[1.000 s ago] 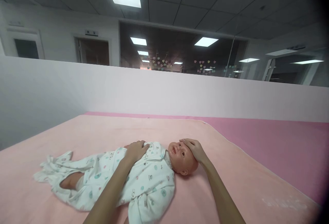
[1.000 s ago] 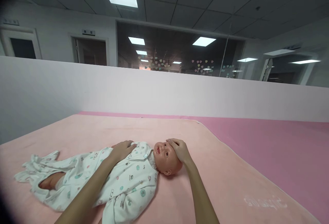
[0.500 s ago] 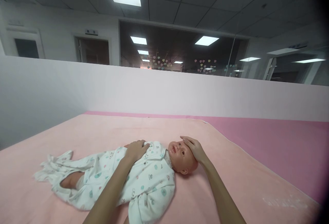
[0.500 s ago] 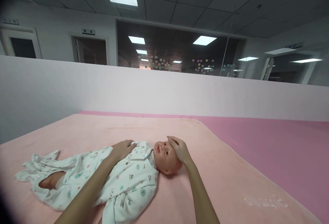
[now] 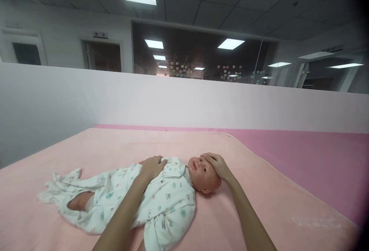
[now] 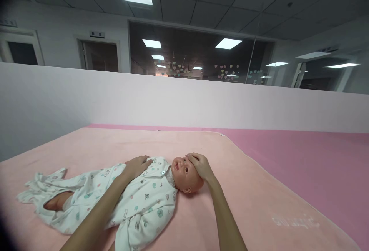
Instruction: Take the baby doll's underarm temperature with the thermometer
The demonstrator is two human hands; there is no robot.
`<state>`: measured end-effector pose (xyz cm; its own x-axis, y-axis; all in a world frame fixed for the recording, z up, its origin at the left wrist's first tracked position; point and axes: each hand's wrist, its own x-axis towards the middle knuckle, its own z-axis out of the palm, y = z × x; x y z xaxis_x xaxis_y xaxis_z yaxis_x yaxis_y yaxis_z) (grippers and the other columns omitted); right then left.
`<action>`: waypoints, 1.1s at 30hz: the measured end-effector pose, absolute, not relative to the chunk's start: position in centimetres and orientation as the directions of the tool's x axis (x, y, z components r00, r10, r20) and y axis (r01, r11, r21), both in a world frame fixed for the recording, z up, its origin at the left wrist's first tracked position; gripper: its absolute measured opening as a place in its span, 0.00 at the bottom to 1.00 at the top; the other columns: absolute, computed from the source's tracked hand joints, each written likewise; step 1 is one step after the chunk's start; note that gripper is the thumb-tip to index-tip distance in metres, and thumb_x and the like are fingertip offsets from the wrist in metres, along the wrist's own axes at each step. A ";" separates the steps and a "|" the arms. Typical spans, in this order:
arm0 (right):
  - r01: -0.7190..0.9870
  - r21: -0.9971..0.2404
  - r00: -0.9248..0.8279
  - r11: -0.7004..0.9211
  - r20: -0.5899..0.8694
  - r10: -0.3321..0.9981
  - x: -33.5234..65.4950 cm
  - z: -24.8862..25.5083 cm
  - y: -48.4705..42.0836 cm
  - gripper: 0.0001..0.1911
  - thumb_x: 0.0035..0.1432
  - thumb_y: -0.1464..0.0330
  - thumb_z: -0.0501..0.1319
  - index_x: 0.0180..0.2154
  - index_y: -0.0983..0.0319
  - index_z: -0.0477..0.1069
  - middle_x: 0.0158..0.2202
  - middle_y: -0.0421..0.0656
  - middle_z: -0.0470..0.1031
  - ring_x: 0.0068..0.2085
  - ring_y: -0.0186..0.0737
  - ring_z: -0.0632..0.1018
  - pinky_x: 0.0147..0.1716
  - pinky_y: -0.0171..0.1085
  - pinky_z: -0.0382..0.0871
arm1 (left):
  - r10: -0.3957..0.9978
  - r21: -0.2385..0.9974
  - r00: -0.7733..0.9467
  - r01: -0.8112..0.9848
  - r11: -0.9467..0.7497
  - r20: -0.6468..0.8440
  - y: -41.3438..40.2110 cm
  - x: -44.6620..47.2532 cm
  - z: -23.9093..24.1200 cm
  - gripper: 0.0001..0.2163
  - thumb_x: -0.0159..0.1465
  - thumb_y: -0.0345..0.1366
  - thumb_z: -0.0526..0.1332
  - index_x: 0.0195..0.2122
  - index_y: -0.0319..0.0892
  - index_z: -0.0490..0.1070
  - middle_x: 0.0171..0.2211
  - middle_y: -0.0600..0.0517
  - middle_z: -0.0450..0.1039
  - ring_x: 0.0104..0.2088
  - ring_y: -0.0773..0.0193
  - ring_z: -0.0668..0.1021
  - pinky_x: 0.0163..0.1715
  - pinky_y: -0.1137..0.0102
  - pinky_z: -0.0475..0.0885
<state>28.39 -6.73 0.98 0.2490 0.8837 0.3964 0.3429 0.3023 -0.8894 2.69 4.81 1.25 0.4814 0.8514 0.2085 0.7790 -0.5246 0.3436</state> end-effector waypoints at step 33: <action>0.339 -0.895 0.286 0.290 0.392 0.874 28.5 0.8 -6.6 0.19 0.49 0.56 0.58 0.36 0.62 0.74 0.41 0.45 0.75 0.45 0.44 0.72 0.46 0.40 0.63 | 0.855 0.337 0.478 0.786 -0.518 0.201 4.7 2.7 1.4 0.21 0.60 0.49 0.45 0.43 0.42 0.69 0.43 0.45 0.72 0.45 0.53 0.72 0.44 0.64 0.63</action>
<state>28.49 -6.61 0.81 0.2860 0.8743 0.3921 0.3392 0.2903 -0.8948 2.70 4.70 1.36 0.4775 0.8553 0.2013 0.7862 -0.5182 0.3368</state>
